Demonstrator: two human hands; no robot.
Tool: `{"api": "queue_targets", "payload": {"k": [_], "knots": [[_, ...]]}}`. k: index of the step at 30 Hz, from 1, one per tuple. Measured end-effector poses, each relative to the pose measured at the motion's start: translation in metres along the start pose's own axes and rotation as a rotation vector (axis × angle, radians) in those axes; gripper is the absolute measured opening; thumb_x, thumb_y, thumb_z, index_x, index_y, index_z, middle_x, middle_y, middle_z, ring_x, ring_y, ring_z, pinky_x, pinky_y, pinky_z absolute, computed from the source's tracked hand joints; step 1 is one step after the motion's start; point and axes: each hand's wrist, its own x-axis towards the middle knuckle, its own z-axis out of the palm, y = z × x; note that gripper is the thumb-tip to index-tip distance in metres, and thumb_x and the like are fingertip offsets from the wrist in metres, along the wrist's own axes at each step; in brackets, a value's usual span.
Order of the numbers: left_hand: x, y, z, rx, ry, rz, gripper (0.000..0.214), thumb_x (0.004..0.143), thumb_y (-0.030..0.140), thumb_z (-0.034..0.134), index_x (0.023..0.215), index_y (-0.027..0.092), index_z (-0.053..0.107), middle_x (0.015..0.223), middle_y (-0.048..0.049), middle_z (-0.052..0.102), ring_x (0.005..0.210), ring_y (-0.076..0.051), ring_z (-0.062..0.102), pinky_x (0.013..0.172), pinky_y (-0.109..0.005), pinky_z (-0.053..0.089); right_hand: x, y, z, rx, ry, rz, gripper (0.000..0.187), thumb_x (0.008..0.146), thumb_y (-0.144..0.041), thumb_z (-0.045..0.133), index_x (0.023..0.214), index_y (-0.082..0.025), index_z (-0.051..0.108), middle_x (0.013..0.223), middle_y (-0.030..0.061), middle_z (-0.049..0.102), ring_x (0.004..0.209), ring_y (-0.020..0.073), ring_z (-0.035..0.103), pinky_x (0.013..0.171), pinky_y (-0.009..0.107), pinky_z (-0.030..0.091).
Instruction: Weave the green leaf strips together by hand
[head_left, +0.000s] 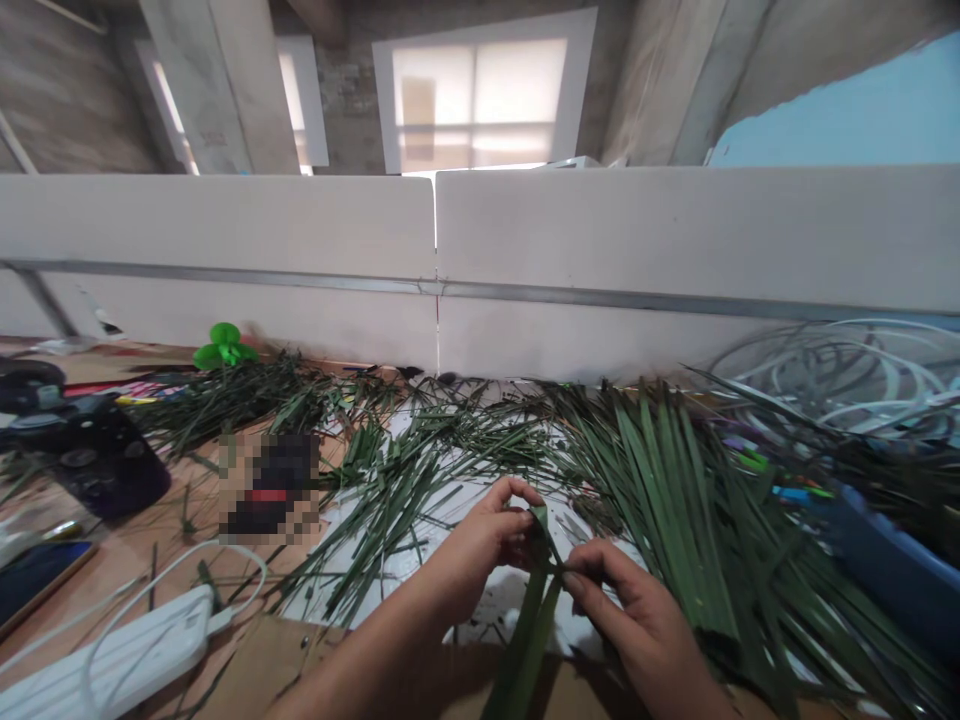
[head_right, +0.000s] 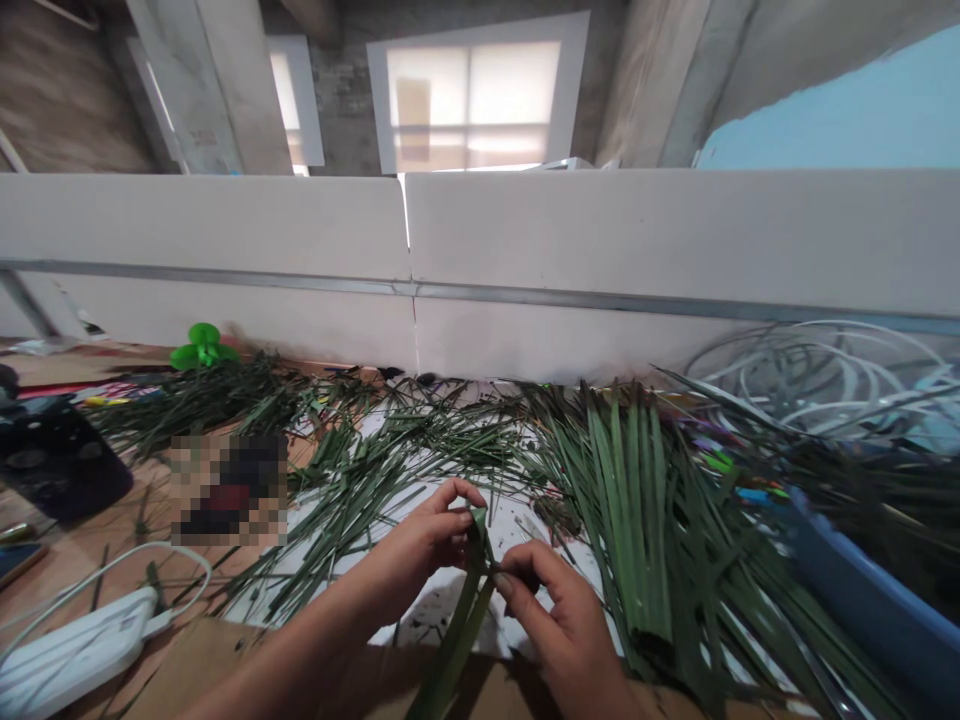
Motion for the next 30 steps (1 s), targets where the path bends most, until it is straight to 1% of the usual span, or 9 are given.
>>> {"api": "queue_targets", "payload": {"k": [3,7,11,16,20,24,30], "knots": [[0.001,0.000,0.000,0.030,0.017,0.004,0.021,0.074,0.026,0.063,0.093,0.020,0.056,0.069,0.0032,0.058,0.057,-0.009,0.049,0.062,-0.025,0.041,0.000,0.001,0.001,0.019,0.010,0.011,0.024,0.092,-0.043,0.055,0.081,-0.022,0.062,0.074,-0.0007,0.059,0.070,0.0180,0.056,0.065,0.027,0.044],[0.000,0.004,0.002,0.125,0.053,0.007,0.024,0.074,0.031,0.063,0.092,0.016,0.063,0.073,-0.0003,0.062,0.060,-0.012,0.054,0.064,-0.027,0.043,0.002,0.002,0.002,0.019,0.005,-0.009,0.025,0.092,-0.043,0.055,0.081,-0.022,0.062,0.074,-0.0004,0.060,0.071,0.0185,0.056,0.066,0.028,0.045],[-0.001,0.011,0.004,0.212,0.055,0.020,0.027,0.070,0.026,0.057,0.090,0.013,0.070,0.072,-0.0021,0.063,0.064,-0.013,0.055,0.066,-0.027,0.042,0.002,0.002,0.001,0.005,0.005,-0.011,0.024,0.092,-0.042,0.055,0.081,-0.022,0.062,0.074,-0.0009,0.060,0.071,0.0181,0.056,0.067,0.027,0.045],[0.000,0.015,0.001,0.264,0.010,0.010,0.030,0.069,0.025,0.052,0.086,0.013,0.073,0.071,-0.0030,0.063,0.065,-0.014,0.055,0.066,-0.028,0.042,0.001,0.001,0.002,0.015,0.007,-0.003,0.024,0.091,-0.042,0.055,0.080,-0.022,0.062,0.074,-0.0009,0.059,0.071,0.0177,0.056,0.066,0.027,0.045],[0.000,0.010,-0.001,0.190,-0.007,-0.007,0.029,0.071,0.027,0.055,0.093,0.014,0.070,0.072,-0.0014,0.063,0.063,-0.012,0.054,0.065,-0.027,0.041,0.001,0.000,0.003,0.042,0.022,0.013,0.024,0.090,-0.042,0.057,0.080,-0.022,0.063,0.073,-0.0004,0.060,0.069,0.0181,0.056,0.065,0.027,0.045],[0.000,0.006,-0.002,0.097,-0.002,-0.016,0.020,0.071,0.029,0.060,0.086,0.016,0.062,0.072,0.0000,0.060,0.063,-0.012,0.054,0.065,-0.027,0.041,0.001,-0.002,0.002,0.052,0.019,0.049,0.025,0.091,-0.044,0.056,0.080,-0.022,0.062,0.072,-0.0005,0.059,0.069,0.0182,0.056,0.063,0.027,0.045],[-0.002,0.005,0.000,0.103,-0.018,-0.048,0.022,0.073,0.034,0.064,0.084,0.015,0.060,0.076,-0.0005,0.059,0.066,-0.012,0.052,0.065,-0.026,0.037,0.001,-0.003,0.002,0.044,0.018,0.028,0.026,0.091,-0.044,0.055,0.078,-0.022,0.061,0.071,-0.0008,0.058,0.069,0.0182,0.056,0.065,0.028,0.045]]}}
